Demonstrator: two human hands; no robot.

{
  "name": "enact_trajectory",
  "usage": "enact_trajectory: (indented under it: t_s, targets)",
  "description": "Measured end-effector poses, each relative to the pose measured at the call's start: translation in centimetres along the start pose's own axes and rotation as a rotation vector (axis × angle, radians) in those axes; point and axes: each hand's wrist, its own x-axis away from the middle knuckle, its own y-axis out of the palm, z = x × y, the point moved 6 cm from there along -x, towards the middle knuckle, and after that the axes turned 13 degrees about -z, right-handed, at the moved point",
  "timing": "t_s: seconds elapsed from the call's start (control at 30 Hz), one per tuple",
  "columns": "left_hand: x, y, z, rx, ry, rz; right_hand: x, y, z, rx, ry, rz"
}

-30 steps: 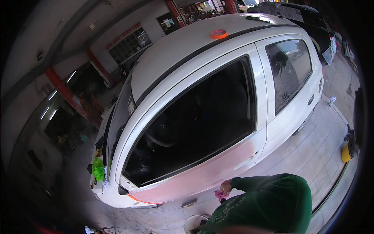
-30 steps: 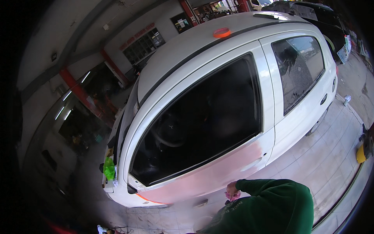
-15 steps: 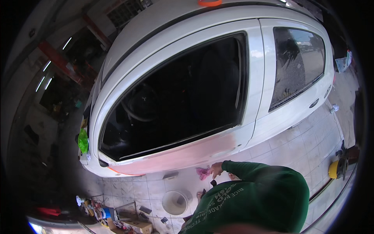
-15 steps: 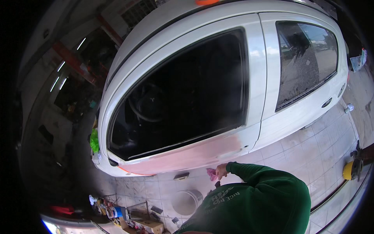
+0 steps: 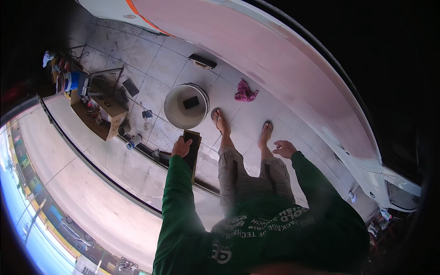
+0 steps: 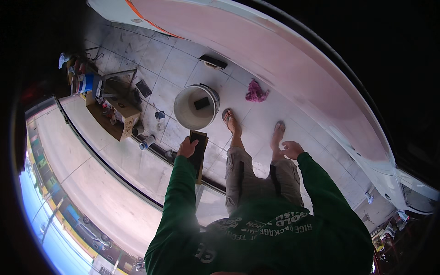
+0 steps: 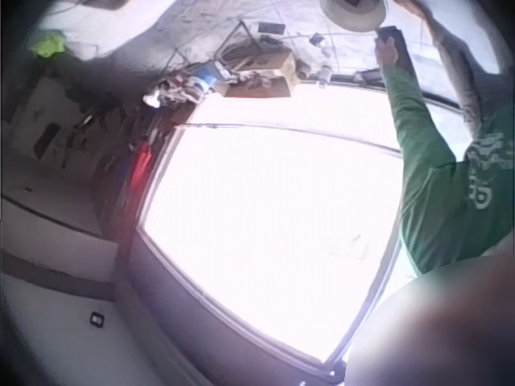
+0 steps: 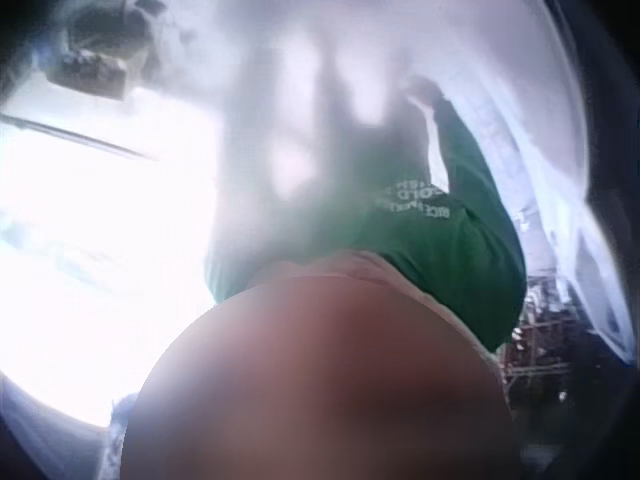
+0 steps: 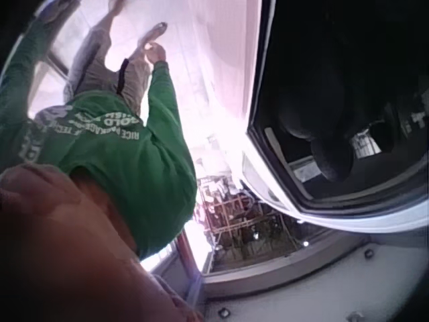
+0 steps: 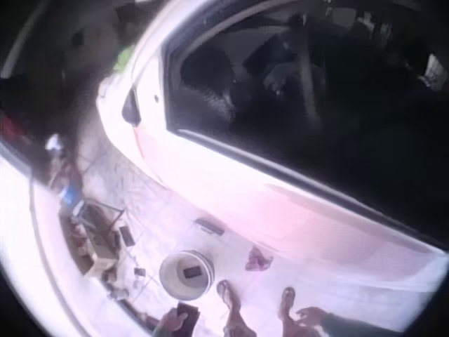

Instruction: The person sands the surface of a white car door with a sanding block and wipes the area with a pink cloth. The person repeatedly dips the sanding block into a bucket of water and continues sanding and wiping the door panel.

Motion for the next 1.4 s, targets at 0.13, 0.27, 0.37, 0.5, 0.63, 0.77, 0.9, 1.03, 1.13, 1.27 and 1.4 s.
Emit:
enact_trajectory:
  t_s: [0.13, 0.27, 0.37, 0.5, 0.63, 0.77, 0.9, 1.03, 1.13, 1.27, 1.4]
  targets:
    - [-14.8, -4.5, 2.2, -0.022, 0.062, -0.024, -9.4, -1.4, -0.8, 0.065, 0.164, 0.059]
    - [-29.7, -6.0, 2.4, -0.096, 0.058, -0.064, -22.2, -4.5, -3.7, 0.102, 0.198, 0.141]
    - [-39.4, -5.9, 0.1, -0.184, 0.020, -0.095, -32.8, -5.3, -4.4, 0.162, 0.181, 0.212]
    - [-49.3, -3.9, -2.0, -0.175, 0.335, 0.027, -43.6, -6.1, -4.8, 0.264, 0.110, 0.241]
    - [-53.9, -0.8, -4.6, -0.239, 0.393, 0.251, -52.2, -6.4, -3.1, 0.351, 0.108, 0.331]
    - [-55.2, 3.0, -6.8, -0.040, 0.180, 0.088, -57.8, -6.6, -0.8, 0.389, -0.012, 0.340]
    - [-58.2, 6.9, -8.3, -0.099, 0.071, -0.157, -59.4, -8.3, 1.8, 0.445, 0.138, 0.132]
    - [-56.6, 5.0, -9.2, -0.069, 0.143, 0.130, -52.3, -4.1, -6.9, 0.183, -0.041, 0.176]
    - [-50.1, 1.0, -7.5, 0.067, 0.182, 0.366, -41.8, -4.1, -14.6, -0.098, -0.079, -0.009]
    - [-35.6, -6.8, -3.4, 0.014, -0.075, 0.045, -26.2, -5.0, -32.1, -0.327, -0.217, -0.321]
    - [-25.0, -9.4, -4.7, 0.126, -0.047, 0.176, -19.6, -4.3, -43.6, -0.275, -0.483, -0.548]
